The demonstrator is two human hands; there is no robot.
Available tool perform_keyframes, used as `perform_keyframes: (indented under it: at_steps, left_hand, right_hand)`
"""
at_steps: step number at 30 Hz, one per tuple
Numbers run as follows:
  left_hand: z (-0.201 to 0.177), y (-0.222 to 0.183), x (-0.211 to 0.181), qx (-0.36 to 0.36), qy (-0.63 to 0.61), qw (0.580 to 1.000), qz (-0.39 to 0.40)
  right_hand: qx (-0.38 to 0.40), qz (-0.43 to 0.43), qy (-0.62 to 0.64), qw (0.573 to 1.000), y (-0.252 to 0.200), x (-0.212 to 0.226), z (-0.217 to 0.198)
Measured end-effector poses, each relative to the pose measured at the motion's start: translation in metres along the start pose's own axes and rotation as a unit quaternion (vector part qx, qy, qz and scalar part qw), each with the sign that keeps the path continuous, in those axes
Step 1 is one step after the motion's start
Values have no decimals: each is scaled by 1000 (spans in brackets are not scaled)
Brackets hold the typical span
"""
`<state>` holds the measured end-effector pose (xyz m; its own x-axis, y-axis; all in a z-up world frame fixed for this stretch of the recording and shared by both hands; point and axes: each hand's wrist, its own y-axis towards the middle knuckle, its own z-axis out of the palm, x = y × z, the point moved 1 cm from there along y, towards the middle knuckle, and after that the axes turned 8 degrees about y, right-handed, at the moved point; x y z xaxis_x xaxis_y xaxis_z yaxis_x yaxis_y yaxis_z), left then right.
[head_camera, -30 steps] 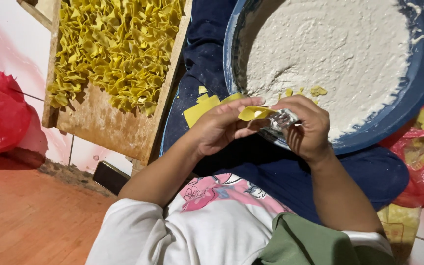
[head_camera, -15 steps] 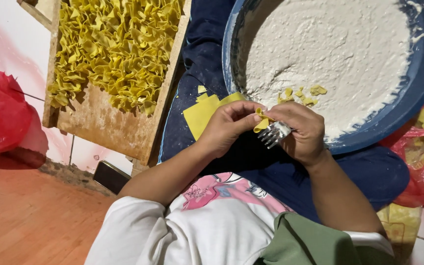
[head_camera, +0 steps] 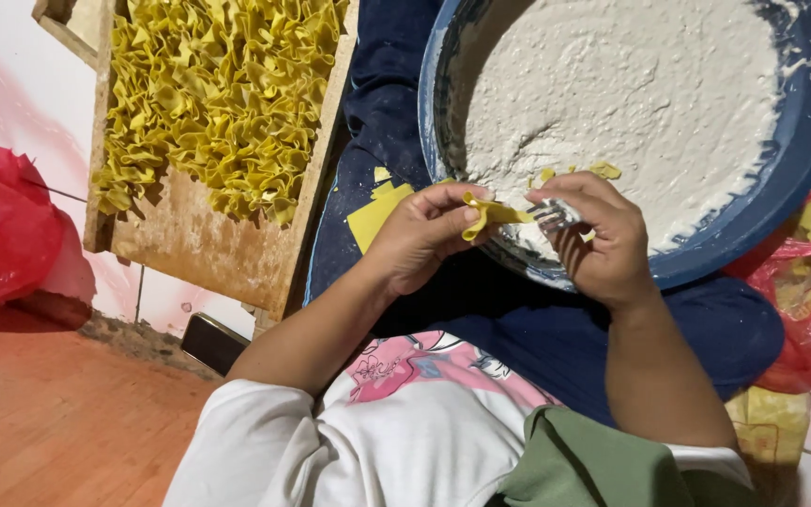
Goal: Filling and folding dough wrappers to make dumplings
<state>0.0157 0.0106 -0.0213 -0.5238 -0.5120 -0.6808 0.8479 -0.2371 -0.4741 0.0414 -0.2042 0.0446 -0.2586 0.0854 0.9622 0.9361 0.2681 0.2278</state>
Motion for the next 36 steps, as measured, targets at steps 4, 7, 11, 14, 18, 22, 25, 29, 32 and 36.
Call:
perform_keyframes:
  at_steps: [4,7,11,14,18,22,25,29,32,36]
  left_hand:
    - [3,-5,-8,13,-13,1000,-3]
    - [6,-7,-13,23,-30,999,-9]
    - [8,-7,-12,23,-23,999,-8]
    - [2,-1,2,11,12,1000,21]
    - [6,-1,-6,-7,113,990,88]
    - [14,-5,-4,-26,154,981,116]
    - [19,-11,-12,-49,285,934,211]
    - [32,-22,-21,-47,407,868,281]
    - [37,-26,-18,-46,427,855,290]
    - [40,-27,-15,-52,438,841,313]
  right_hand:
    - [14,21,10,1000,3,2,2]
    - [39,9,11,999,3,1,4]
    - [30,37,11,999,0,-9,5]
    - [-22,92,70,993,-19,-36,7]
    - [-67,125,128,982,-29,-51,14]
    - [-51,104,119,986,-24,-36,25]
    - [-43,73,92,992,-23,-33,33]
    - [-64,34,-13,997,-25,-37,30]
    - [-77,20,-46,996,-17,-23,30]
    - [-68,-13,-59,996,-7,-6,30]
